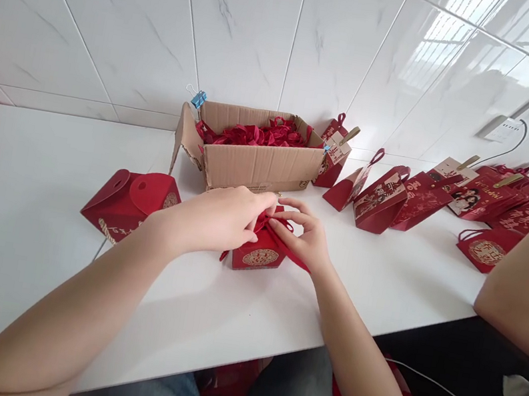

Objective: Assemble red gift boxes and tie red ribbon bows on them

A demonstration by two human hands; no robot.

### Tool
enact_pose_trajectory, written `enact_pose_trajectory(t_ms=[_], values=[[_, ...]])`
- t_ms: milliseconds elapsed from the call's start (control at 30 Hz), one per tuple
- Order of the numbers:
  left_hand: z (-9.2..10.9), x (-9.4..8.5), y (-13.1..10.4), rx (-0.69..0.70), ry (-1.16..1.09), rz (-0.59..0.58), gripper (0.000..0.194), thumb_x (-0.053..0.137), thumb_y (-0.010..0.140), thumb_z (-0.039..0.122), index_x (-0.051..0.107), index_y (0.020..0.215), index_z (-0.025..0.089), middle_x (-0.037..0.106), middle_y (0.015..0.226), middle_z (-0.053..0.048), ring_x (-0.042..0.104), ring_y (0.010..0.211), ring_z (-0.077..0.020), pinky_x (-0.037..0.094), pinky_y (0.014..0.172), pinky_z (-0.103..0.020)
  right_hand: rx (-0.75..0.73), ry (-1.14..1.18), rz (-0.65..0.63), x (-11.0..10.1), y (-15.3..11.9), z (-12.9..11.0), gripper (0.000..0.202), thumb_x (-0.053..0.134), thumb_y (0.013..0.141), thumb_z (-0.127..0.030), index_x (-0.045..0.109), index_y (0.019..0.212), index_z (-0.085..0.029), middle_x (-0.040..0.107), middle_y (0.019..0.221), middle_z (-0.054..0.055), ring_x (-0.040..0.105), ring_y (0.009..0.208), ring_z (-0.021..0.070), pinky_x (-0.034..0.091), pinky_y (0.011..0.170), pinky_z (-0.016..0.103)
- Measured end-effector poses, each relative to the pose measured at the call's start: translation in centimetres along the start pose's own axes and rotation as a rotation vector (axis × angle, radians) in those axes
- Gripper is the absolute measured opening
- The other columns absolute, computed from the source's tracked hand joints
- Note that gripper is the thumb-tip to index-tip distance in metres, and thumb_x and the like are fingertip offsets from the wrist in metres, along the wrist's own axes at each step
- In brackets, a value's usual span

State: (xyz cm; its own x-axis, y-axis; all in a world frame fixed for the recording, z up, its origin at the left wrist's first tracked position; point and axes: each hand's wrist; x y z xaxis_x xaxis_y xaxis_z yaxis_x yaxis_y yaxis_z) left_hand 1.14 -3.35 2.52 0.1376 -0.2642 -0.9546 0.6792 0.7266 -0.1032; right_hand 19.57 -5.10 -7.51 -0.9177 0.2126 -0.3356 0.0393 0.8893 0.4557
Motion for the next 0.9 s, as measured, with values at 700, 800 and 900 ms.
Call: enact_pose_trajectory(t_ms=[700, 800, 900], values=[[-2.1, 0.6, 2.4, -0.116, -0.074, 0.122, 0.039, 0.040, 0.087, 0.051, 0.068, 0.094, 0.025, 0.068, 0.100, -0.004, 0.062, 0.079, -0.0198, 0.042, 0.062, -0.029, -0.401, -0.213, -0.166, -1.3, -0.3, 0.5, 0.037, 0.038, 0.093, -0.013, 0.070, 0.107, -0.025, 0.052, 0.080, 0.004, 0.053, 0.072, 0.0156, 0.047, 0.065, 0.031], [-2.2, 1.1, 2.8, -0.071, -0.068, 0.204, 0.029, 0.046, 0.084, 0.044, 0.066, 0.084, 0.022, 0.066, 0.101, -0.005, 0.061, 0.084, -0.0201, 0.042, 0.062, -0.029, -0.361, -0.235, -0.159, -1.3, -0.5, 0.6, 0.036, 0.038, 0.095, -0.015, 0.070, 0.108, -0.027, 0.051, 0.081, 0.005, 0.053, 0.075, 0.0168, 0.046, 0.068, 0.033], [-1.9, 1.5, 3.0, -0.063, 0.031, 0.252, 0.018, 0.048, 0.081, 0.031, 0.061, 0.075, 0.020, 0.066, 0.096, -0.005, 0.061, 0.083, -0.0202, 0.039, 0.057, -0.030, -0.339, -0.294, -0.193, -1.4, -0.7, 0.5, 0.032, 0.044, 0.093, -0.018, 0.068, 0.110, -0.028, 0.051, 0.078, 0.004, 0.051, 0.076, 0.0189, 0.045, 0.071, 0.035]])
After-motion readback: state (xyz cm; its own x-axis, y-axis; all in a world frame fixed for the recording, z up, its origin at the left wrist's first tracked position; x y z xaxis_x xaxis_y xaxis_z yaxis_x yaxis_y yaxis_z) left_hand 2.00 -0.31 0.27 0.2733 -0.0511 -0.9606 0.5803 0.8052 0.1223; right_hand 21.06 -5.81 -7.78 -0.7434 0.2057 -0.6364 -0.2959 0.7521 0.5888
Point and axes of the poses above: each hand's wrist, its own y-axis towards the middle knuckle, its own x-axis out of the palm, z = x × y
